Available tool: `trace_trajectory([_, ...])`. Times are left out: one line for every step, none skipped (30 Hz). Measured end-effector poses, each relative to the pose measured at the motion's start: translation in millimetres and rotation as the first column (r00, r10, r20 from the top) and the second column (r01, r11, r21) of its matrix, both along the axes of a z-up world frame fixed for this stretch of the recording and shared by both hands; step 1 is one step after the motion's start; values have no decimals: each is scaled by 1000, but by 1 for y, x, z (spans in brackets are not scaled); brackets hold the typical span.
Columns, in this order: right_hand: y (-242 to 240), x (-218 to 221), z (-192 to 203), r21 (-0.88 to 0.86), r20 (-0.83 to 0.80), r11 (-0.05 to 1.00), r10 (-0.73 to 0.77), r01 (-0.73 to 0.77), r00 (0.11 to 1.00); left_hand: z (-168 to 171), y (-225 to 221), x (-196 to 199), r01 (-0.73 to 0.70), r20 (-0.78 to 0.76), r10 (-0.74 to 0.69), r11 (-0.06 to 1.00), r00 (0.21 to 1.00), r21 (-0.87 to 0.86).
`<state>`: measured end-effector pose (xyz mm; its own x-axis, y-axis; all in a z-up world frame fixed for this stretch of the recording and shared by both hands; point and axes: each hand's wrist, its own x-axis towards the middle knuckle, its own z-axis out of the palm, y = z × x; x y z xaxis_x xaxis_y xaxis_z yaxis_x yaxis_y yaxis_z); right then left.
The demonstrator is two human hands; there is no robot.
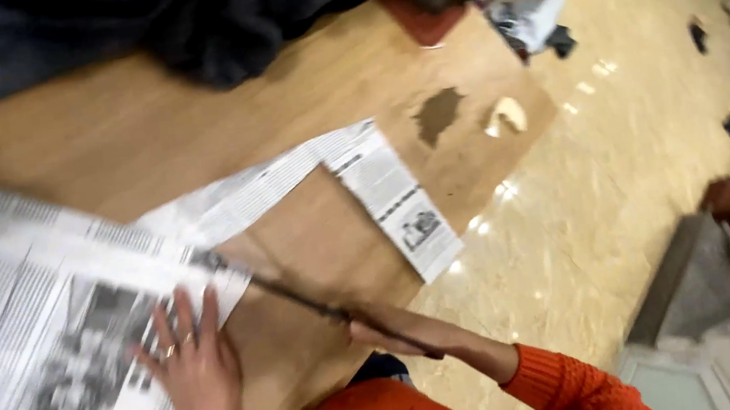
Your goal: The person is using large scissors to cut newspaper into specific shapes and strips, occasionally using a ruler to guide the cuts.
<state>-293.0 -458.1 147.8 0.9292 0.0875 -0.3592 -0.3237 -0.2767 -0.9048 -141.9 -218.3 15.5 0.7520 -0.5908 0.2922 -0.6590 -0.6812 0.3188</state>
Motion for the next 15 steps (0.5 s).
trace_trajectory([0,-3,6,-21,111,999,32,-30,993,0,3,-6,-14,-33,14,1000,999,-10])
trace_trajectory([-1,-8,2,-33,120,999,-1,5,993,0,1,-8,21,-24,-21,1000,999,-22])
trace_trajectory([0,-14,-2,-3,4,1000,17,-17,1000,1,2,-12,30,-33,-30,999,999,-21])
trace_trajectory([2,-19,-7,33,-110,999,38,-35,993,0,5,-16,38,-42,-39,999,998,-20])
trace_trajectory([1,-22,-3,31,-107,999,26,-22,994,2,3,-19,51,-39,-52,998,998,-21])
trace_trajectory([2,-24,1,32,-127,999,13,-9,992,3,2,-22,69,-55,-70,997,996,-33])
trace_trajectory([4,-26,6,39,-148,999,11,-5,989,6,4,-26,77,-72,-80,996,994,-40])
trace_trajectory([3,-29,11,42,-147,999,8,-2,989,-1,1,-26,80,-72,-82,996,994,-36])
trace_trajectory([4,-32,16,92,-67,996,0,6,998,-9,4,-30,99,-17,-98,995,995,4])
trace_trajectory([7,-34,18,142,12,990,-13,11,1000,-18,9,-32,116,36,-117,992,992,47])
trace_trajectory([5,-47,0,174,-7,985,21,-20,1000,-17,5,-35,82,14,-84,994,996,77])
trace_trajectory([8,-60,-21,184,-174,974,-104,136,979,-20,4,-35,119,20,-122,987,992,109])
trace_trajectory([14,-72,-48,169,-344,949,-197,267,918,-28,12,-39,138,16,-142,979,990,152])
trace_trajectory([18,-73,-50,206,-373,953,-132,221,919,-32,13,-43,90,-12,-90,977,996,193])
trace_trajectory([17,-72,-46,158,-308,973,-113,168,945,-31,10,-43,92,63,-97,993,993,76])
